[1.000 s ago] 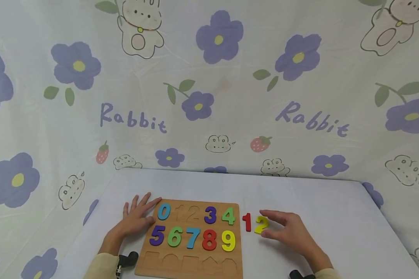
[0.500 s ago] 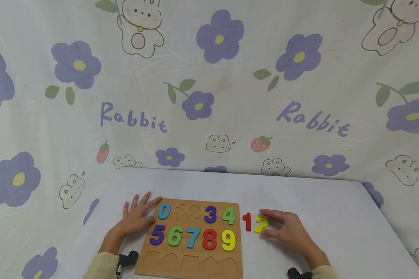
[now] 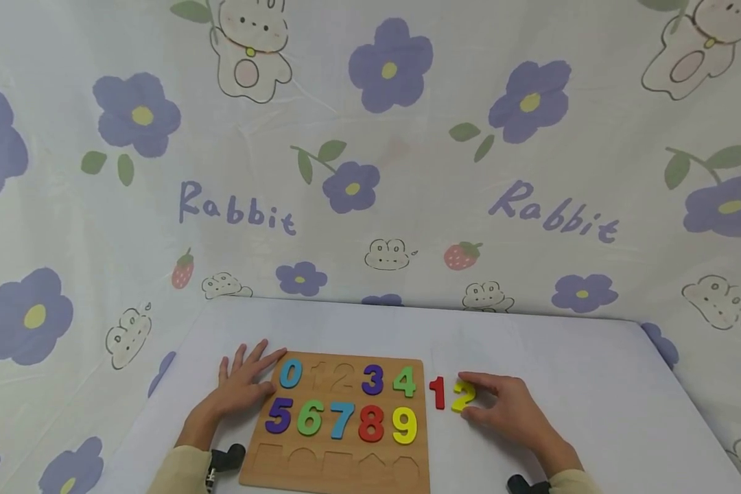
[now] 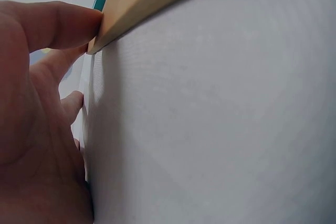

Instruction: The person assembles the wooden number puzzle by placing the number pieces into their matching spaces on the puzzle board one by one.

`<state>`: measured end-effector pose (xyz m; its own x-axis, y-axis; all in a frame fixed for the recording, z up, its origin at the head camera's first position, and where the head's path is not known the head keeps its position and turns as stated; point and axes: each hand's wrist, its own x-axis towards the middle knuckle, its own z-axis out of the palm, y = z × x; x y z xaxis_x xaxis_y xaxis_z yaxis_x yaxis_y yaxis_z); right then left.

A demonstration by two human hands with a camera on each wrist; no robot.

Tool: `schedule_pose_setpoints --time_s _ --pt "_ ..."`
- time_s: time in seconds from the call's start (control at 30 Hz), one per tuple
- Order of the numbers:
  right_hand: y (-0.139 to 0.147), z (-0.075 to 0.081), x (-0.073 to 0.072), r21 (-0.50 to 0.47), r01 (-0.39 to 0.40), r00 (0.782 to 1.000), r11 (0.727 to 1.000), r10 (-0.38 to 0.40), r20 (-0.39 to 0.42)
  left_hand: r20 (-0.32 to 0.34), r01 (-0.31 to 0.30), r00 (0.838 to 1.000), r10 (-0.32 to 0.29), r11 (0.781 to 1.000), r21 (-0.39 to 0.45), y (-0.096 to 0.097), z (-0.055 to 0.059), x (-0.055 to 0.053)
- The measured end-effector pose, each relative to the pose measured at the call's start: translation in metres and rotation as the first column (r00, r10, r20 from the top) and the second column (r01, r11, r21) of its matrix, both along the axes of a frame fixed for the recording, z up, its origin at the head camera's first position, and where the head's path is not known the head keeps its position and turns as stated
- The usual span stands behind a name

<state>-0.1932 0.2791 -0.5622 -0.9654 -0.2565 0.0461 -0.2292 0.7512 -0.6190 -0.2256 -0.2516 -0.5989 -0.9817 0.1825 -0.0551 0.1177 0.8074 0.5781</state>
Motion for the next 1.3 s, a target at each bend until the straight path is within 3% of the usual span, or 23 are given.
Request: schedule_pose_setpoints --time_s 0.2,0.6,0.97,1.13,1.3 --pt "-0.009 0.011 0.001 -0.024 -0.036 0.994 0.999 0.033 -0.101 -0.003 -0.002 1.000 0.002 1.000 -0.005 0.000 -0.001 0.000" --pt "-0.071 0.050 -0.010 -0.055 -0.164 0.960 0.985 0.146 -0.241 0.002 -0.003 1.000 0.003 1.000 -0.010 -0.001 -0.003 0.000" --pt "-0.125 0.061 -0.025 -0.163 -0.277 0.945 0.947 0.238 -0.223 -0.025 -0.003 1.000 0.003 1.000 0.002 -0.001 -0.003 0.000" --pt "-0.147 0.058 -0.034 -0.190 -0.334 0.932 0.923 0.294 -0.211 -0.020 -0.004 1.000 0.004 1.000 -0.002 -0.001 -0.003 0.000" --pt "-0.165 0.050 -0.040 -0.182 -0.356 0.929 0.917 0.326 -0.173 -0.012 -0.007 1.000 0.007 1.000 -0.003 0.000 -0.001 0.000"
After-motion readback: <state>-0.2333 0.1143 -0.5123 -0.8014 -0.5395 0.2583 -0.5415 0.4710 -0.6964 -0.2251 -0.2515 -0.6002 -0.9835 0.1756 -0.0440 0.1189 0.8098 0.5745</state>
